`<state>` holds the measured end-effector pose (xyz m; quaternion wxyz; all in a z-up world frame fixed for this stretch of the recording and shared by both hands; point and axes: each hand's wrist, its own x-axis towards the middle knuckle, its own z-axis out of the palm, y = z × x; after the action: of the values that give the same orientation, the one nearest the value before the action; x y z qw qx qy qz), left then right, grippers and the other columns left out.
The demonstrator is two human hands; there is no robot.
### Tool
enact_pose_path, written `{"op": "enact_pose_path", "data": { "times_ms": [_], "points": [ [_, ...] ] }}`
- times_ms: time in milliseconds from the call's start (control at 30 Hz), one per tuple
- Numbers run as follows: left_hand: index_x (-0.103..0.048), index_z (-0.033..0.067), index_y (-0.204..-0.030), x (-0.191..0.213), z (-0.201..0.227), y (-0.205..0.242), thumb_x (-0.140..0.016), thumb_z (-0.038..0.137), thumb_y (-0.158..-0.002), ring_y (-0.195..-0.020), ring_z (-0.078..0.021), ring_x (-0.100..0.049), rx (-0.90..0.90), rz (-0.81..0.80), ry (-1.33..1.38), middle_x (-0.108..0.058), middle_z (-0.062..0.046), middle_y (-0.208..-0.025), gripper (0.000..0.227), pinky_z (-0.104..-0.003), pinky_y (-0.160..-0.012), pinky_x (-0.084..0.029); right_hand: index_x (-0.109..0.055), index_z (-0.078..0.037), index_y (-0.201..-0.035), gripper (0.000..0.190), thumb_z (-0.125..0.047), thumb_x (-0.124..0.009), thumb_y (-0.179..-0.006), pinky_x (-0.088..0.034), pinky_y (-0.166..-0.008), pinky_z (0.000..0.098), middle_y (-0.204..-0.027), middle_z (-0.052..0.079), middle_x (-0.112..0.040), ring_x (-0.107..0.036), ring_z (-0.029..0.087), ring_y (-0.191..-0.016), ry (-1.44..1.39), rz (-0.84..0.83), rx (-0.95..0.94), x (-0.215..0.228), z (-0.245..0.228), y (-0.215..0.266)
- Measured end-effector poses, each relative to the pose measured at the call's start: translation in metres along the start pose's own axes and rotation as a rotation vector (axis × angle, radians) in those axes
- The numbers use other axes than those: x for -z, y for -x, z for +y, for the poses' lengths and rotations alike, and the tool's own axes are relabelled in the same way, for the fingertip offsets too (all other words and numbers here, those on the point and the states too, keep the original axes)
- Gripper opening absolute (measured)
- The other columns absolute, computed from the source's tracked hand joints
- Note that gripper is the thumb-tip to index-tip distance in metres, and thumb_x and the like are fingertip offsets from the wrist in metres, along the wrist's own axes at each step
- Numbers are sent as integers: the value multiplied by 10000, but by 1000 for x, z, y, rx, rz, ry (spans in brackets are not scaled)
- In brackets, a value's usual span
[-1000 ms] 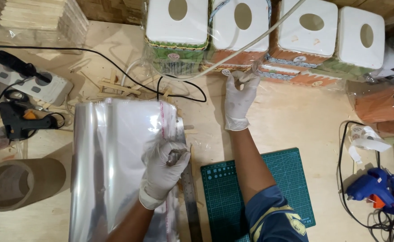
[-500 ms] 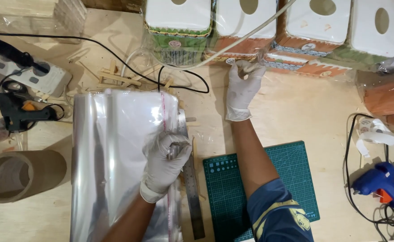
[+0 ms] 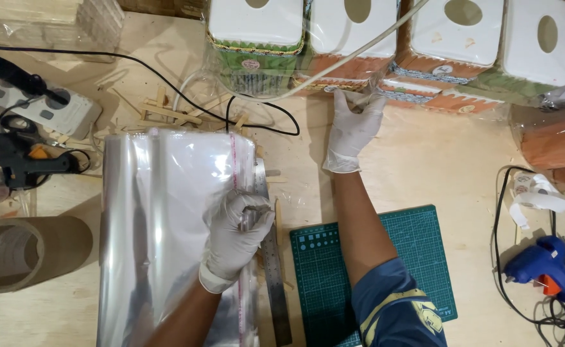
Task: The person packages small handcrafted items into plastic bags. They wrap items in plastic, use a ruler to measure material, apply labels to finished packages, and place them into a storage basket.
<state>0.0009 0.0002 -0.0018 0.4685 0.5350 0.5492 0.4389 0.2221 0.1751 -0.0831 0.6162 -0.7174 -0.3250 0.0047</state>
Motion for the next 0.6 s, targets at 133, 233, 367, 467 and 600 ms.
{"op": "enact_pose_path", "data": {
  "times_ms": [133,233,367,467,600],
  "points": [
    [-749,83,-939,1,3,0,-866,143,-788,-863,-220,-654,-30,3,-3,-639,-86,-868,200,-372,-855,-536,-527,-172,-817,490,-162,-984,-639,-509,-645,276,-663,23,-628,-602,177,-610,67,-38,-30,4,13,-3],
    [-752,89,-932,1,3,-1,-870,144,-784,-857,-217,-657,-39,13,-8,-642,-82,-868,197,-365,-842,-537,-504,-186,-804,492,-176,-979,-676,-503,-652,271,-645,-16,-612,-601,159,-596,83,-83,-83,5,5,-6],
    [-750,76,-923,1,10,-2,-878,146,-775,-844,-214,-653,-55,29,11,-634,-86,-854,207,-362,-829,-537,-560,-218,-777,372,-204,-930,-741,-500,-649,259,-627,-46,-645,-593,137,-591,151,-87,-173,8,21,-13],
    [-756,76,-961,1,17,-2,-861,127,-781,-871,-210,-650,-13,32,11,-643,-92,-890,215,-360,-832,-531,-570,-217,-808,275,-79,-799,-867,-545,-701,209,-700,-49,-683,-643,45,-711,-110,-159,-228,29,0,-7],
    [-762,78,-954,2,23,-1,-877,141,-776,-873,-201,-657,-6,53,-6,-651,-88,-896,221,-339,-822,-532,-618,-204,-852,255,47,-645,-817,-516,-739,186,-632,-58,-611,-580,3,-693,-211,-384,-175,41,29,-2]
  ]
}}
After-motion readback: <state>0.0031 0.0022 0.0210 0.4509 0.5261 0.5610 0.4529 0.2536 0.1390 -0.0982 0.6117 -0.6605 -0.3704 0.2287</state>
